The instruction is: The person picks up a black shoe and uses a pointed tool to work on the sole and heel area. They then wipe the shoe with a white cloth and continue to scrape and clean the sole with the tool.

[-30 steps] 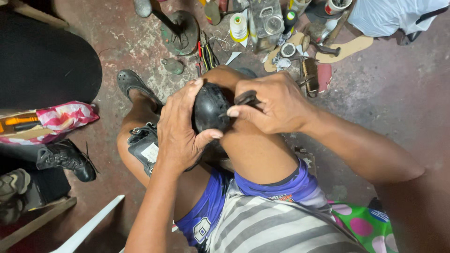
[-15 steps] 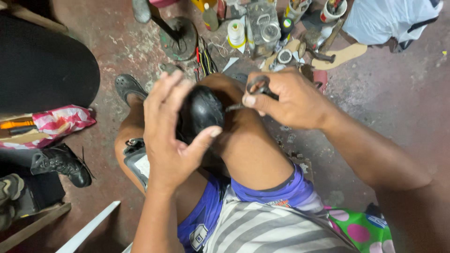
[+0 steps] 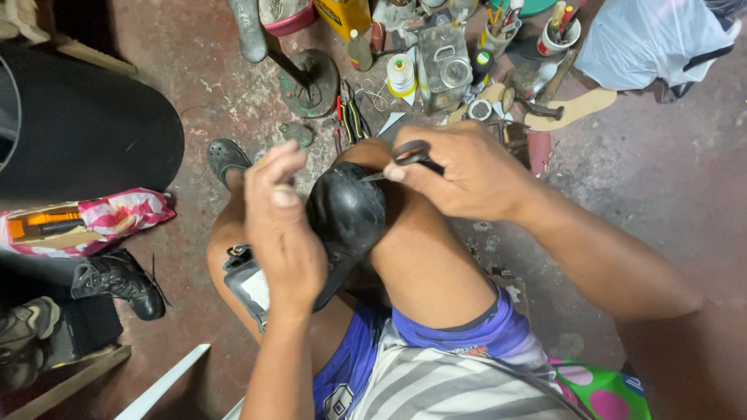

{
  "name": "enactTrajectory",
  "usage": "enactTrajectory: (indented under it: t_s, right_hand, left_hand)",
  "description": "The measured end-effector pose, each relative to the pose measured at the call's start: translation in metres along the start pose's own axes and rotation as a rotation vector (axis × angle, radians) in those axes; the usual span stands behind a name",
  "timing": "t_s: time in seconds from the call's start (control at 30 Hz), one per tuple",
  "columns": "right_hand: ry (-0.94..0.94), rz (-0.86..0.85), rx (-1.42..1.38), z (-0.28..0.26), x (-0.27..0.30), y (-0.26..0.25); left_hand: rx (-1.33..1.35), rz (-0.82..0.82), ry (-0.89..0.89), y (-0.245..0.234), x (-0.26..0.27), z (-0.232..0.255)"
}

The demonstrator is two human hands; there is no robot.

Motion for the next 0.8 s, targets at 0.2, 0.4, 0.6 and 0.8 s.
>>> enactTrajectory:
  t_s: [0.2,0.4,0.6,0.8]
  right_hand:
    - [-0.158,0.057,0.136,-0.007,-0.010,0.005]
    - [-0.106,0.100,0.163,-0.008,0.001,0.002]
    - [-0.105,0.132,0.131,-0.004,0.009,0.007]
    - [-0.142,0.233,0.092,-0.005,0.013,0.011]
  left_hand:
    - [0.067,-0.059,-0.263,0.029,0.005,-0.032]
    - [0.010,-0.100,-0.185,0.032,0.006,-0.032]
    - [0.049,-0.098,-0.216,0.030,0.007,-0.039]
    - [0.041,-0.118,-0.218,0.030,0.007,-0.038]
Point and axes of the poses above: each hand's wrist, its own x-axis away from the middle knuckle, its own y-axis out of the palm, z = x × y, the point moved 6 cm from there along -x, towards the middle knuckle, and after that the axes turned 11 degrees about x, right-handed, at the moved point
